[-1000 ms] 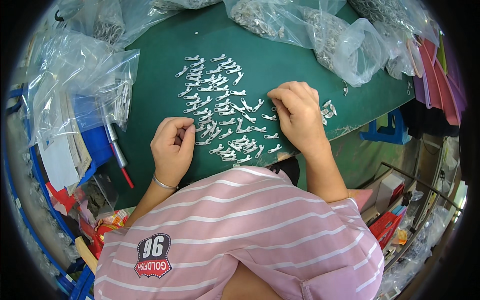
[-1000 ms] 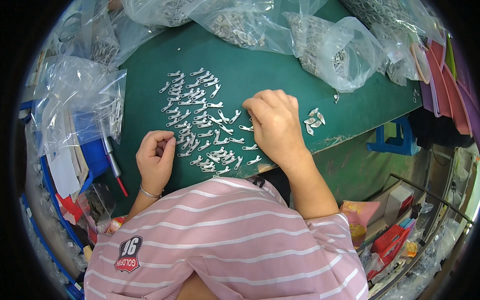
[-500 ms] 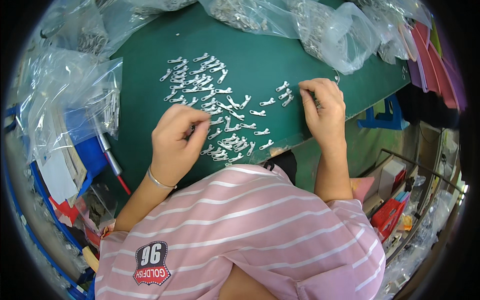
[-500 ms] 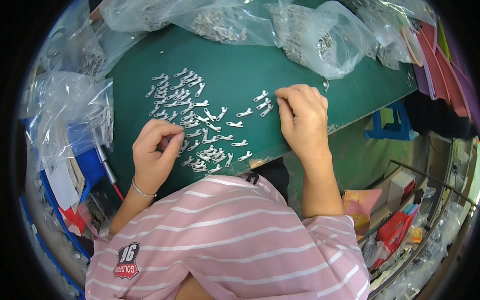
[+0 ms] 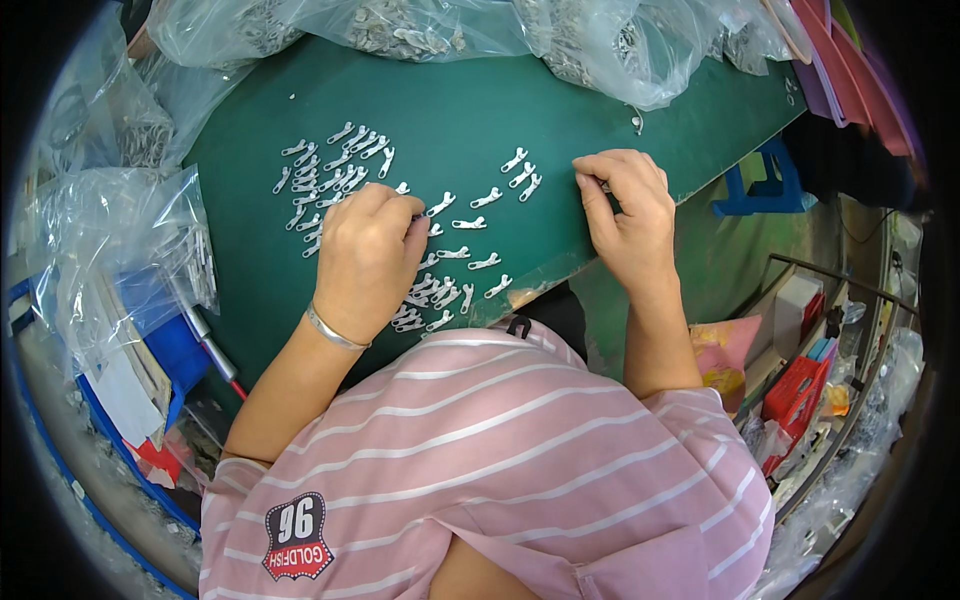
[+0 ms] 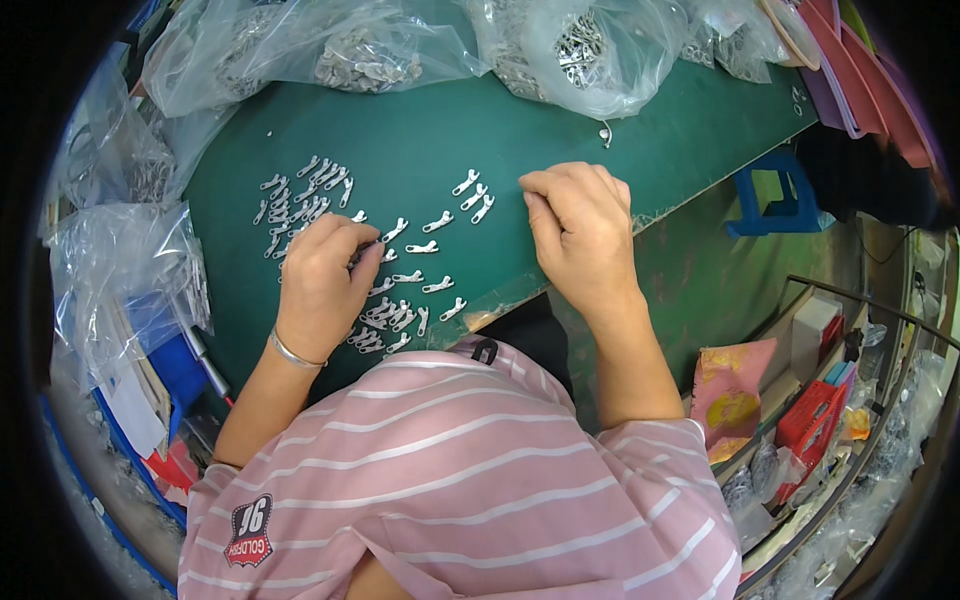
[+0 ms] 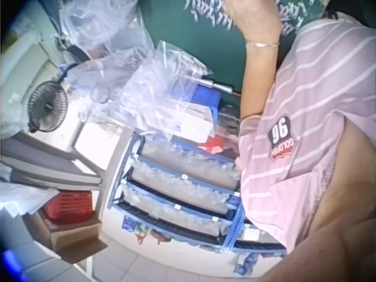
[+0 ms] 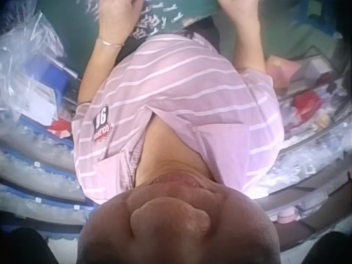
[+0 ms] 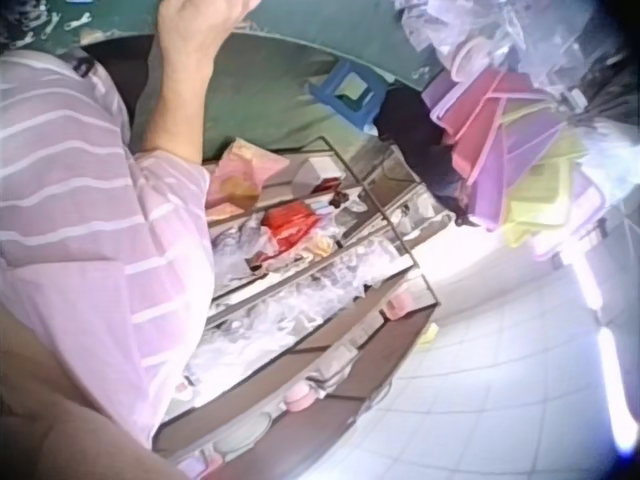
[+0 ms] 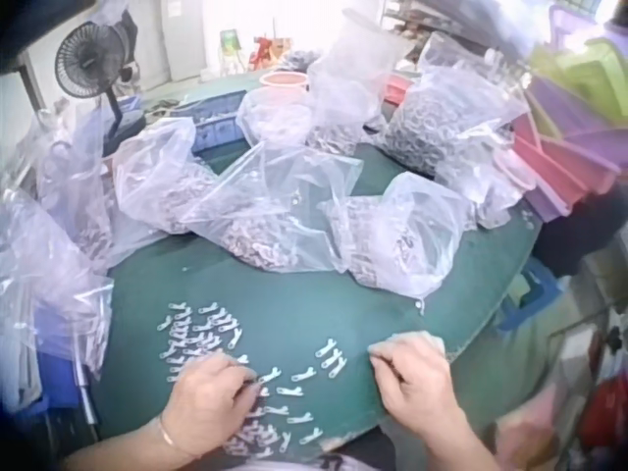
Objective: The person sorts through a pile of small metal components on a table by hand, picking them up and placing them into various plastic bags.
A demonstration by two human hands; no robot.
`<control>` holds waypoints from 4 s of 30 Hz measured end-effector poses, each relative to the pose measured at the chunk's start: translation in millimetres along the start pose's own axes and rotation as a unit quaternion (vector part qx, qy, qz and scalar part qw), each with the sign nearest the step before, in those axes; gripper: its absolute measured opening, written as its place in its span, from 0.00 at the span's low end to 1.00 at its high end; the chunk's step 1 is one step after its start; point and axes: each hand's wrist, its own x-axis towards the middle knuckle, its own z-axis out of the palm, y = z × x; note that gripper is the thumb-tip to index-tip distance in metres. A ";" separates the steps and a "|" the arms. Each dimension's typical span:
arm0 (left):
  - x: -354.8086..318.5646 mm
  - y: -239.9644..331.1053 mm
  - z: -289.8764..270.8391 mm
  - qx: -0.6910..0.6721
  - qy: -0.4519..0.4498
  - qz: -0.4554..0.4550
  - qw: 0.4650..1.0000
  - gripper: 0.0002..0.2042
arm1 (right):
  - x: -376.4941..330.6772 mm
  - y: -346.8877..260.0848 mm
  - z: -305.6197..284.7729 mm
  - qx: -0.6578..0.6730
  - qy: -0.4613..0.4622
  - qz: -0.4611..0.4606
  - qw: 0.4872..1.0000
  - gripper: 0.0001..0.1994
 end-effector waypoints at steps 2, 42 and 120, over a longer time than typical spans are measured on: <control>-0.5 -3.0 0.5 -0.027 -0.010 -0.019 0.999 0.06 | 0.6 -2.6 0.9 0.009 0.006 -0.015 1.000 0.07; -51.5 -9.2 -39.5 -0.592 -0.091 -0.326 0.731 0.08 | -25.8 -91.2 63.6 0.336 -0.061 -0.057 0.938 0.11; -56.1 6.9 -25.6 -0.656 -0.050 -0.353 0.666 0.10 | -21.5 -89.1 52.0 0.331 -0.099 -0.083 0.935 0.12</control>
